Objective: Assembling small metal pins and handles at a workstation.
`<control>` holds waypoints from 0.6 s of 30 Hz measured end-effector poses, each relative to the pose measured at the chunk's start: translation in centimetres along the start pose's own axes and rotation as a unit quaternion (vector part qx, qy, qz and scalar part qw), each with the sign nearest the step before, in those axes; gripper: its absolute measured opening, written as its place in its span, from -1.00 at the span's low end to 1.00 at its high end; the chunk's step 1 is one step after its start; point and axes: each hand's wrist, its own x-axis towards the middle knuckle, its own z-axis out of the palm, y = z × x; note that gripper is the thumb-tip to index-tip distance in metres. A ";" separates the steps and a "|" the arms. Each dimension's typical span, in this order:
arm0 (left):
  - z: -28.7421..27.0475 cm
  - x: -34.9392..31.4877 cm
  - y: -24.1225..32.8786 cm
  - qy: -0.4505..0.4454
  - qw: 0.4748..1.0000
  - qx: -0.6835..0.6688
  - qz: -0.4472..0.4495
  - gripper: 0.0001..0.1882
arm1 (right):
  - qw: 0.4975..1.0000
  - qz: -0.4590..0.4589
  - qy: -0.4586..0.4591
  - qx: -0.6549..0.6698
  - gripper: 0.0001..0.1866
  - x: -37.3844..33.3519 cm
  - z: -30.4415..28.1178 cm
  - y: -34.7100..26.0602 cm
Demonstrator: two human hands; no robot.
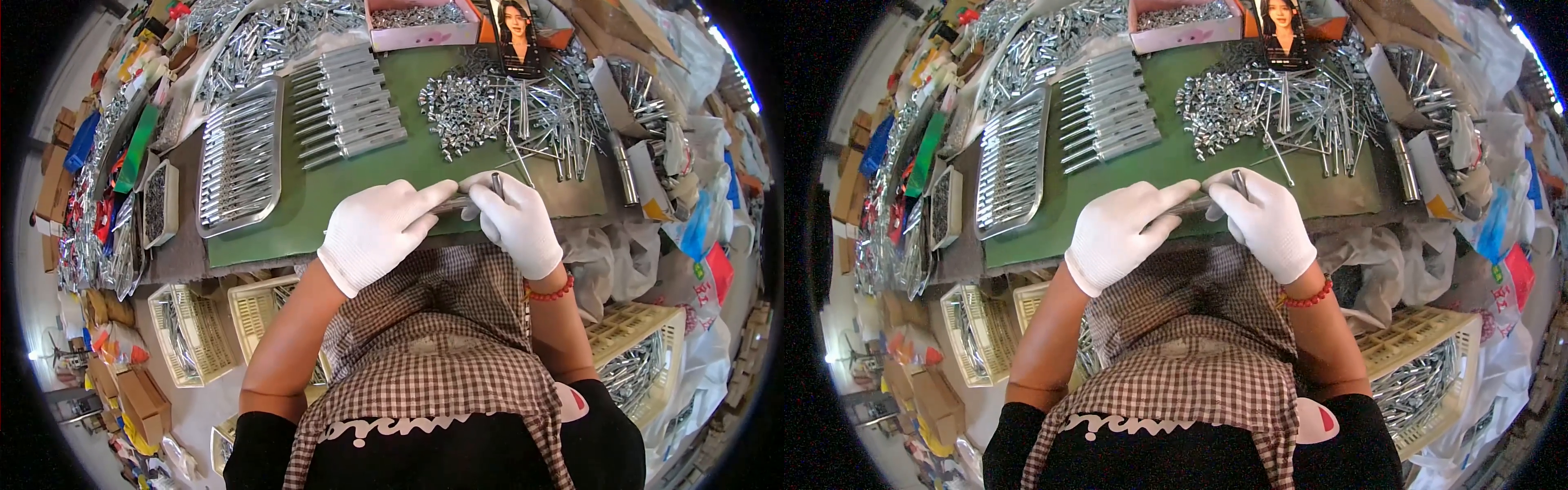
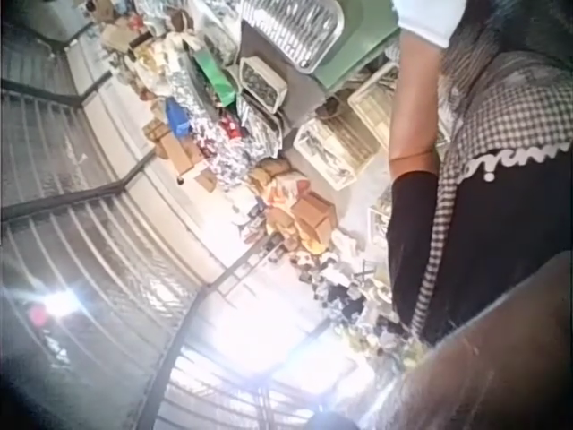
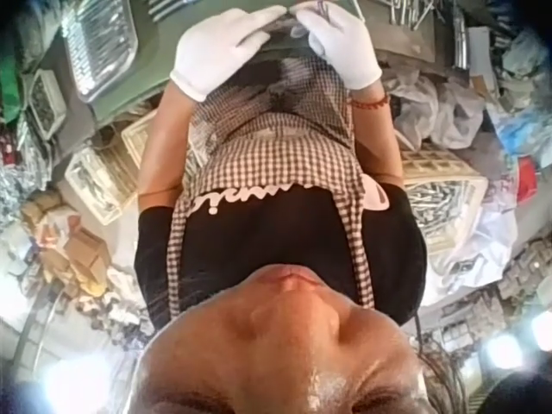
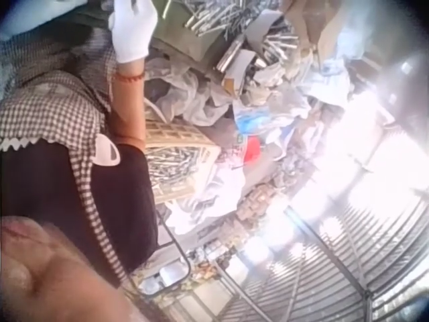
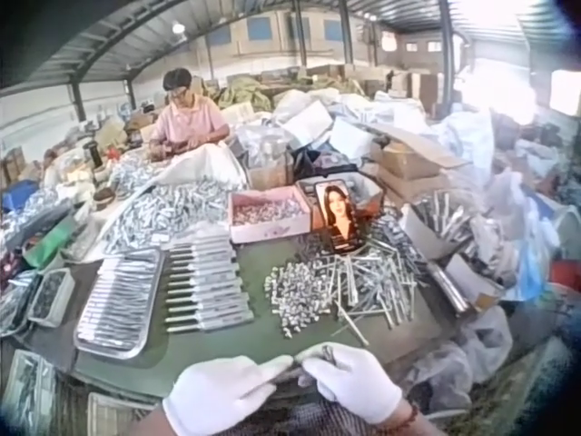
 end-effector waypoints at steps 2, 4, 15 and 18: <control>0.1 0.1 0.3 -0.007 1.000 -0.012 -0.009 -0.65 | 0.999 -0.030 0.005 -0.032 -0.83 0.1 -0.1 0.5; 0.3 0.3 0.4 0.015 1.000 -0.007 -0.013 -0.67 | 0.998 -0.048 0.012 -0.037 -0.84 0.1 0.0 0.9; 0.7 0.2 0.6 0.016 0.996 -0.060 -0.067 -0.72 | 0.994 -0.072 -0.013 -0.080 -0.87 -0.3 -0.7 0.1; 0.8 0.3 0.6 0.020 0.995 -0.069 -0.071 -0.74 | 0.989 -0.097 0.006 -0.115 -0.85 0.0 -0.7 0.3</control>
